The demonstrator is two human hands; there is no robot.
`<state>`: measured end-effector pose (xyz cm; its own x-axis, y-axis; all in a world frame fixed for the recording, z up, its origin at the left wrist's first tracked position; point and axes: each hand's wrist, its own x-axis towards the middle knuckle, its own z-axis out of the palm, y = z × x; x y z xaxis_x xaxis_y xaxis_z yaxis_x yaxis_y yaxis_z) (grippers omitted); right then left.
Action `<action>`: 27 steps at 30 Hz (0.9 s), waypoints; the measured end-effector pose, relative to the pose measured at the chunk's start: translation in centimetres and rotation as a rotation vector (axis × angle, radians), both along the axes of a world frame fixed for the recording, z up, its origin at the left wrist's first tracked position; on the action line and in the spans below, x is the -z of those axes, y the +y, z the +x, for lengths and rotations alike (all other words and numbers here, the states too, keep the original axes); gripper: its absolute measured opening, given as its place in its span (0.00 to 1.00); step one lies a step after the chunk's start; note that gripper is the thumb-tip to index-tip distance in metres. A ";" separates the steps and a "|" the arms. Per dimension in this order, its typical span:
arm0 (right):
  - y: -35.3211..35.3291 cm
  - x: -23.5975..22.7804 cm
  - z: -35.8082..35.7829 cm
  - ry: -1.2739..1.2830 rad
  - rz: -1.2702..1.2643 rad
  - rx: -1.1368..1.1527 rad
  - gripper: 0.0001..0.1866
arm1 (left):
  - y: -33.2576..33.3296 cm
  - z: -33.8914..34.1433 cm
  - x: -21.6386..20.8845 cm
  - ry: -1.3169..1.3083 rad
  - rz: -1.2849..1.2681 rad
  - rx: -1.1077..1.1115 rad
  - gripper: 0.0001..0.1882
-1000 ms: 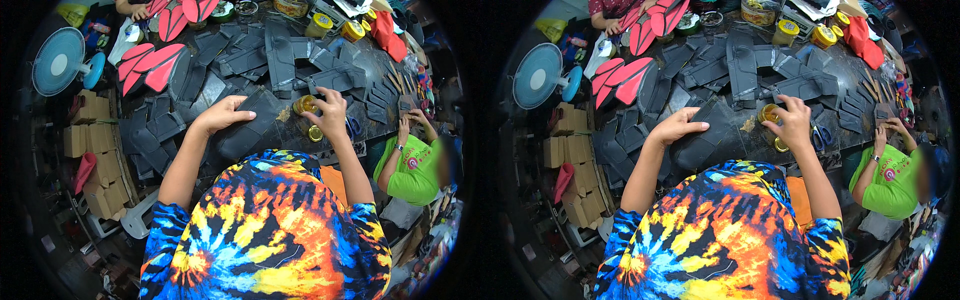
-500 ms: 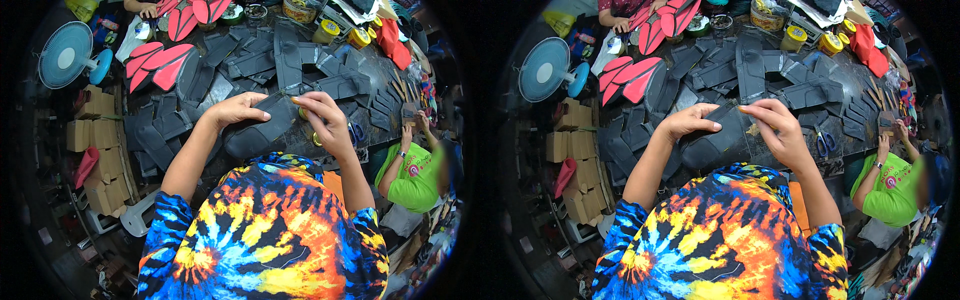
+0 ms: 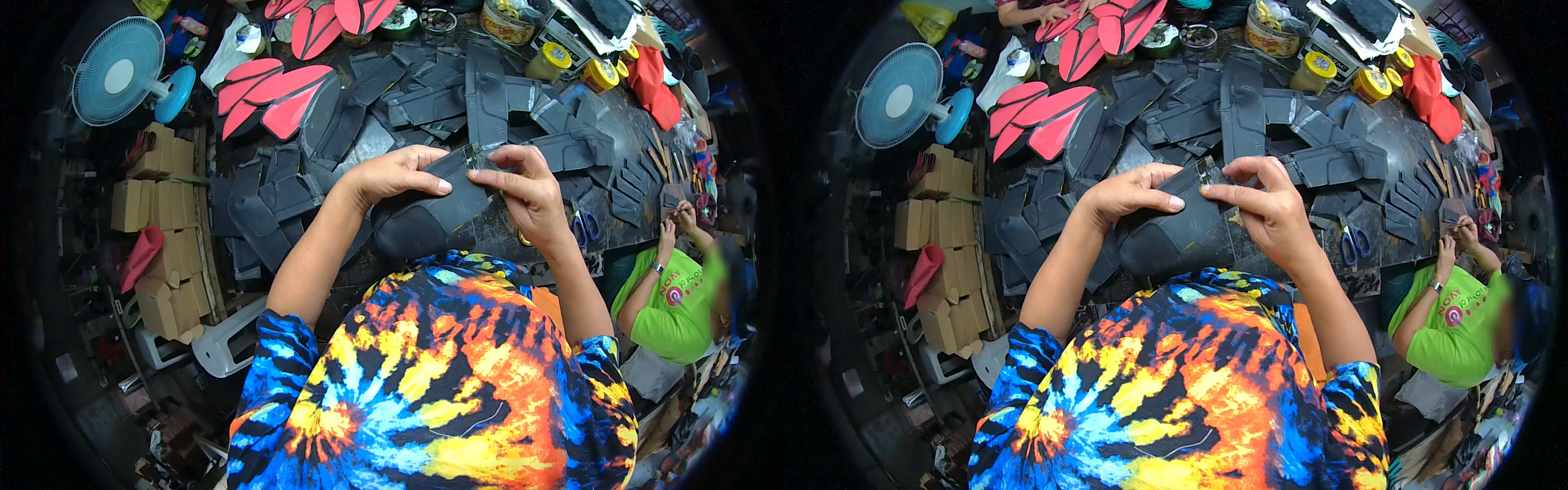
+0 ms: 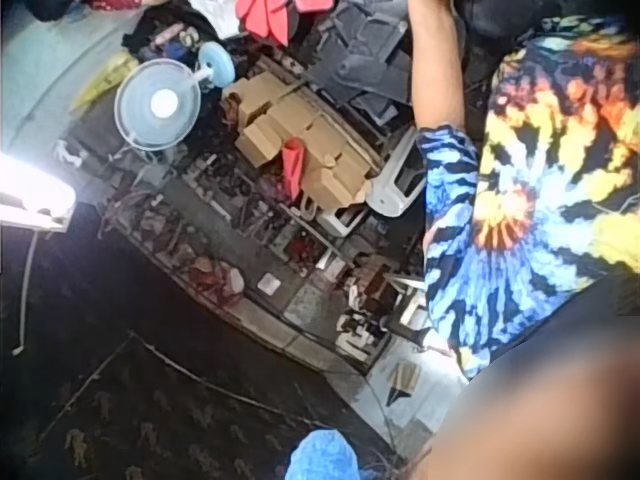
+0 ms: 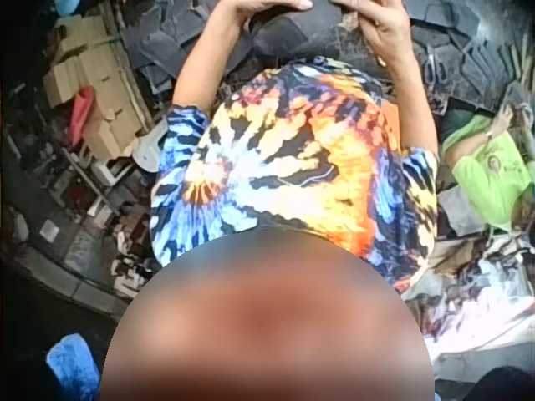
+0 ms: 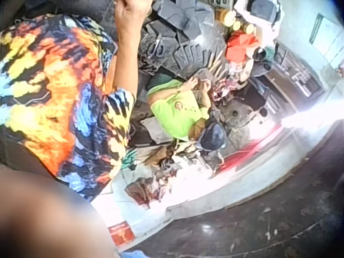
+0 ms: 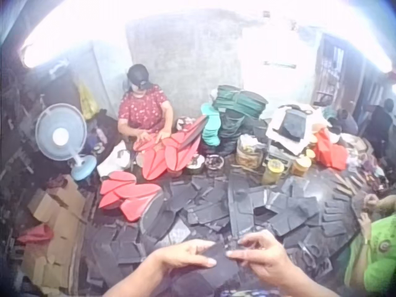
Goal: The person repeatedly picks up black shoe parts from a cluttered table, turns them over, and places them back down. They handle multiple similar parts one at a time, occasionally shifting piles to access more items.
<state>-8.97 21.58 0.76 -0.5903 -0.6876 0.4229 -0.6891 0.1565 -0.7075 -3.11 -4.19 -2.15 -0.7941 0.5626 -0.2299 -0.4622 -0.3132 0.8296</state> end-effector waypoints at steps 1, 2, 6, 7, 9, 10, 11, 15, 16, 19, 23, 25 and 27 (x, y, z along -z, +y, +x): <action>0.5 -0.1 0.2 0.029 0.009 -0.011 0.26 | -0.1 0.0 0.0 -0.006 0.002 -0.001 0.24; 0.9 -0.2 0.4 0.056 0.030 -0.016 0.26 | -0.2 -0.1 0.1 -0.011 0.004 -0.001 0.24; 2.4 -0.2 1.4 -0.096 -0.011 -0.054 0.27 | -1.0 -0.4 0.0 -0.031 -0.098 -0.133 0.31; 2.7 -0.2 1.5 -0.217 -0.092 -0.123 0.29 | -1.4 -0.7 -0.3 -0.013 -0.186 -0.226 0.33; 2.3 0.2 2.2 -0.493 -0.182 -0.057 0.36 | -2.3 -1.1 -1.2 0.037 -0.199 -0.405 0.39; 2.0 0.5 2.6 -0.625 -0.244 -0.026 0.41 | -3.0 -1.6 -1.9 0.058 -0.161 -0.479 0.32; 1.3 0.7 2.6 -0.716 -0.228 -0.096 0.55 | -3.4 -2.3 -2.6 0.095 -0.089 -0.595 0.26; -1.7 1.2 2.8 -0.777 -0.019 0.106 0.53 | -3.9 -3.2 -4.9 0.150 0.164 -1.086 0.22; -2.3 1.0 2.3 -0.856 -0.180 0.103 0.51 | -3.5 -2.8 -5.2 0.223 0.263 -0.975 0.25; -2.2 -0.2 0.4 -0.682 -0.351 -0.034 0.49 | -0.5 0.7 -4.7 0.249 0.328 -0.661 0.34; -1.8 -1.2 -1.7 -0.636 -0.245 -0.029 0.44 | 5.5 2.4 -1.8 0.305 -0.291 -0.605 0.26; -1.5 -1.6 -2.1 -0.318 -0.103 0.123 0.40 | 5.8 2.4 -0.9 0.064 -0.126 -0.698 0.20; -1.0 -1.8 -2.3 -0.156 -0.175 0.231 0.27 | 5.4 2.0 -0.5 -0.065 0.046 -0.795 0.19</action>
